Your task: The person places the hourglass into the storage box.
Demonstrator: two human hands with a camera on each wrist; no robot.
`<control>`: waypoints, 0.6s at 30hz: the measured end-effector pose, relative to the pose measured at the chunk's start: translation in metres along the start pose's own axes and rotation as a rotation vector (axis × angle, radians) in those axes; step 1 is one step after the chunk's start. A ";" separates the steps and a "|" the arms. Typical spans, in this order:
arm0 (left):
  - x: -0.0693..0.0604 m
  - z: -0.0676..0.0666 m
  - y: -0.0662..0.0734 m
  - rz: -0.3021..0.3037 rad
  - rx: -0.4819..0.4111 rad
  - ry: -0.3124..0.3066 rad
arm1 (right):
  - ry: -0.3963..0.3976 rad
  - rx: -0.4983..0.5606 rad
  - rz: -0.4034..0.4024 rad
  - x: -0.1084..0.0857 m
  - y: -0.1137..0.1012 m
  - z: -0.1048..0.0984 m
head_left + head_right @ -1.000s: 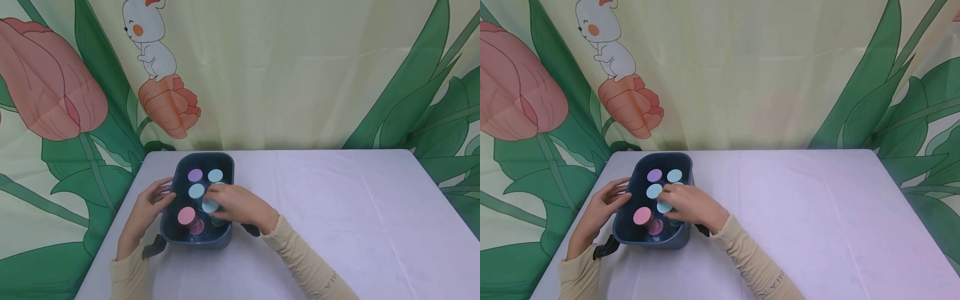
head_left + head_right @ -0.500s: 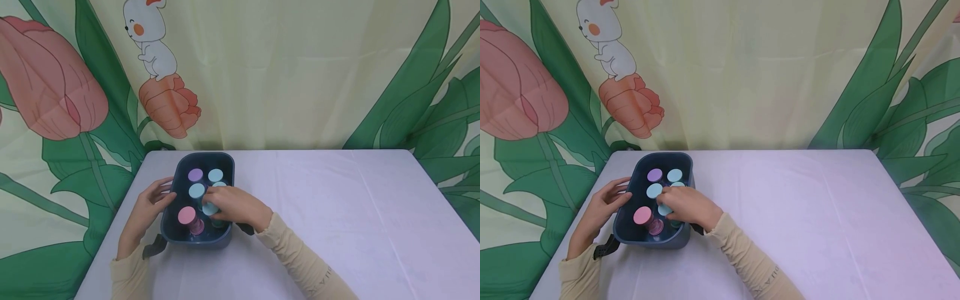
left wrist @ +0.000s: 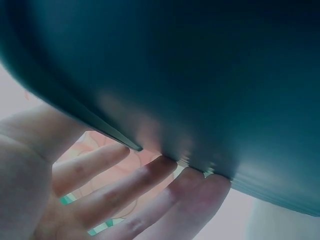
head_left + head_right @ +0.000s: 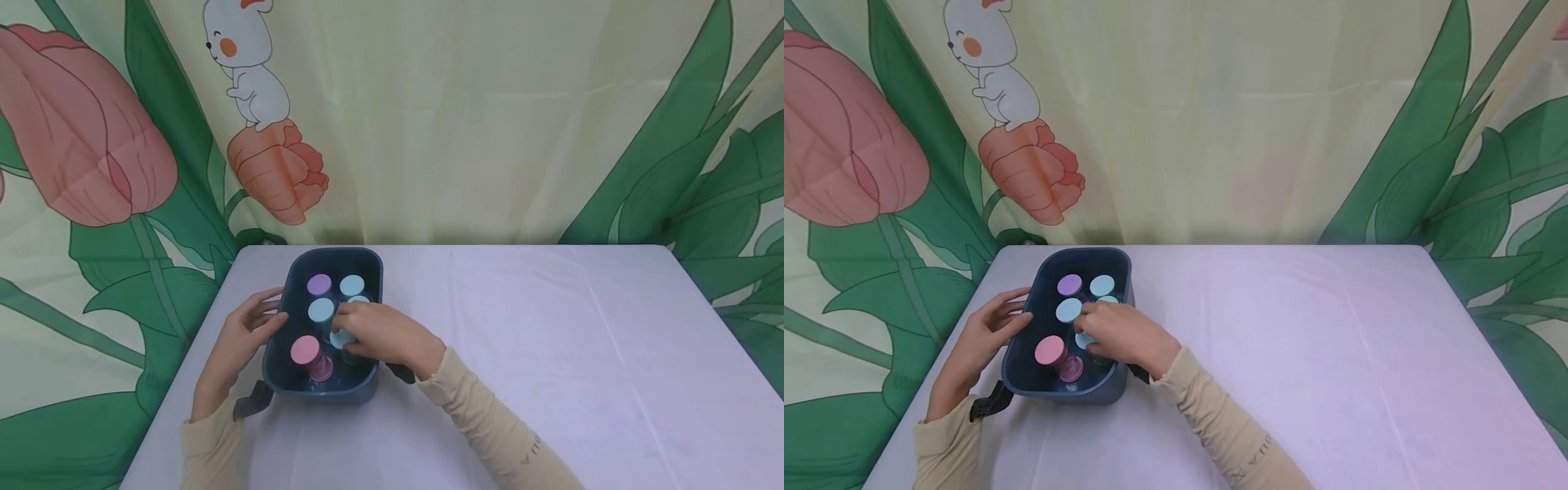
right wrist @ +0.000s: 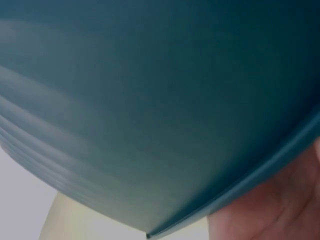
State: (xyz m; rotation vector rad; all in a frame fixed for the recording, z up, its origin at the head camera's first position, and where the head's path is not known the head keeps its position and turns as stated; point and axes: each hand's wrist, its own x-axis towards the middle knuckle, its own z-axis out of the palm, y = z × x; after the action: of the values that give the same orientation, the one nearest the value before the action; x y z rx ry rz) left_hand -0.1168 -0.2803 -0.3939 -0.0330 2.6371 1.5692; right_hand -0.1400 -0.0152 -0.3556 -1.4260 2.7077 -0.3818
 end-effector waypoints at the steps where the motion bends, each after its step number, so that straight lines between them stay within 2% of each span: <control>1: -0.001 0.000 0.000 0.000 0.001 0.001 | 0.004 0.001 -0.005 -0.001 0.000 0.000; 12: -0.008 -0.001 0.003 0.017 0.013 0.049 | 0.091 0.012 -0.083 -0.016 0.002 -0.006; 18: -0.014 -0.005 0.008 0.057 0.038 0.102 | 0.172 0.021 -0.101 -0.029 0.007 -0.011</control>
State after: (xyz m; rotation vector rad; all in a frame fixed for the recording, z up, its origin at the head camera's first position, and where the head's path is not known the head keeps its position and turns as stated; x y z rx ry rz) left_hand -0.1038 -0.2805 -0.3832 -0.0366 2.7683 1.5753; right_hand -0.1309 0.0144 -0.3487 -1.5980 2.7586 -0.5625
